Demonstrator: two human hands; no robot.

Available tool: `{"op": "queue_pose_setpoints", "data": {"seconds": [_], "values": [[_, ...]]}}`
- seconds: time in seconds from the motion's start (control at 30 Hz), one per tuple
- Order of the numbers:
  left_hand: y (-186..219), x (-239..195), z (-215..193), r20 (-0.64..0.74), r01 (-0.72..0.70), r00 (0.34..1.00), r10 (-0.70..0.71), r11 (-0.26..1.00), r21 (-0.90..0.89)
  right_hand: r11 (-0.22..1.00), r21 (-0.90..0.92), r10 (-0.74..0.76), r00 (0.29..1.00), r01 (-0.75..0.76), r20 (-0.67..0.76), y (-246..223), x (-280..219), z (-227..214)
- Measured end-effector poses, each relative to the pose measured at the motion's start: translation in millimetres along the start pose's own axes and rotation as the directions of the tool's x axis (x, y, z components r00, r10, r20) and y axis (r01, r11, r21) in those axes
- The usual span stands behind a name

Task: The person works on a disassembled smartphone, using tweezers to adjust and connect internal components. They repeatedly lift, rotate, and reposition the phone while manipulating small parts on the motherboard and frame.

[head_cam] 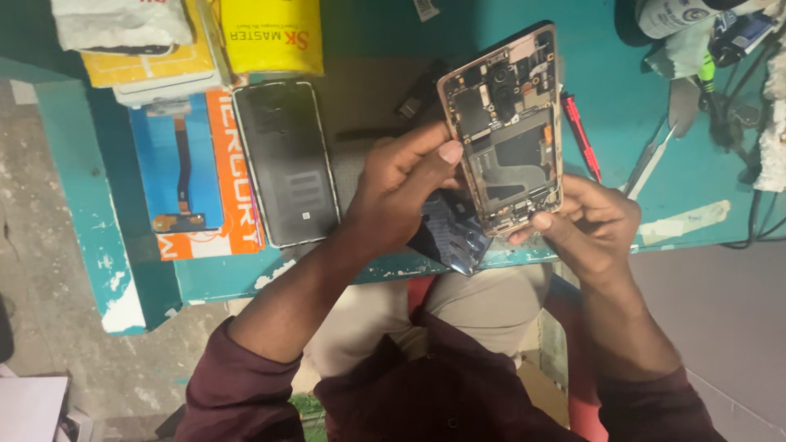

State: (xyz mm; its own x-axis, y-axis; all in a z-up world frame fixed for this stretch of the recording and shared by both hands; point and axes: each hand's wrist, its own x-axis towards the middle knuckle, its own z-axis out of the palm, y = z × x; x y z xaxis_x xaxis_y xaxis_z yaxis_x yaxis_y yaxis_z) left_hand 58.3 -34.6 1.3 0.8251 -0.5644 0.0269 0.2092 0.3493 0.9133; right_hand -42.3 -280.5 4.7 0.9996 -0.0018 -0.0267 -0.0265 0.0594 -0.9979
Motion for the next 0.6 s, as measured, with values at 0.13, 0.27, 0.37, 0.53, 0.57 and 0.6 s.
{"op": "queue_pose_setpoints", "data": {"seconds": [0.13, 0.27, 0.37, 0.53, 0.57, 0.6], "values": [[-0.6, -0.3, -0.4, -0.011, 0.005, 1.0, -0.004, 0.999, 0.045, 0.999, 0.021, -0.032, 0.999, 0.032, 0.023, 1.4, 1.9, 0.5], [-2.0, -1.1, -2.6, 0.018, 0.009, 1.0, -0.009, 1.0, -0.006, 0.997, 0.059, -0.052, 0.998, 0.05, 0.028, 3.8, 1.8, -0.6], [-3.0, -0.8, -5.0, 0.039, 0.026, 0.999, -0.023, 0.995, -0.092, 0.995, 0.08, -0.06, 0.998, 0.057, 0.032, 4.1, 1.8, -1.6], [-2.8, -2.1, -8.2, 0.069, -0.001, 0.998, 0.005, 0.998, -0.06, 0.995, 0.093, -0.051, 0.998, 0.047, 0.031, 3.0, 1.3, -1.6], [-2.4, -1.8, -8.4, 0.07, -0.013, 0.997, 0.015, 0.999, -0.035, 0.993, 0.101, -0.056, 0.998, 0.053, 0.034, 2.9, 1.7, -1.3], [-2.2, -1.3, -8.1, 0.07, -0.024, 0.997, 0.025, 1.0, -0.01, 0.992, 0.11, -0.062, 0.997, 0.057, 0.036, 2.9, 1.9, -0.8]]}}
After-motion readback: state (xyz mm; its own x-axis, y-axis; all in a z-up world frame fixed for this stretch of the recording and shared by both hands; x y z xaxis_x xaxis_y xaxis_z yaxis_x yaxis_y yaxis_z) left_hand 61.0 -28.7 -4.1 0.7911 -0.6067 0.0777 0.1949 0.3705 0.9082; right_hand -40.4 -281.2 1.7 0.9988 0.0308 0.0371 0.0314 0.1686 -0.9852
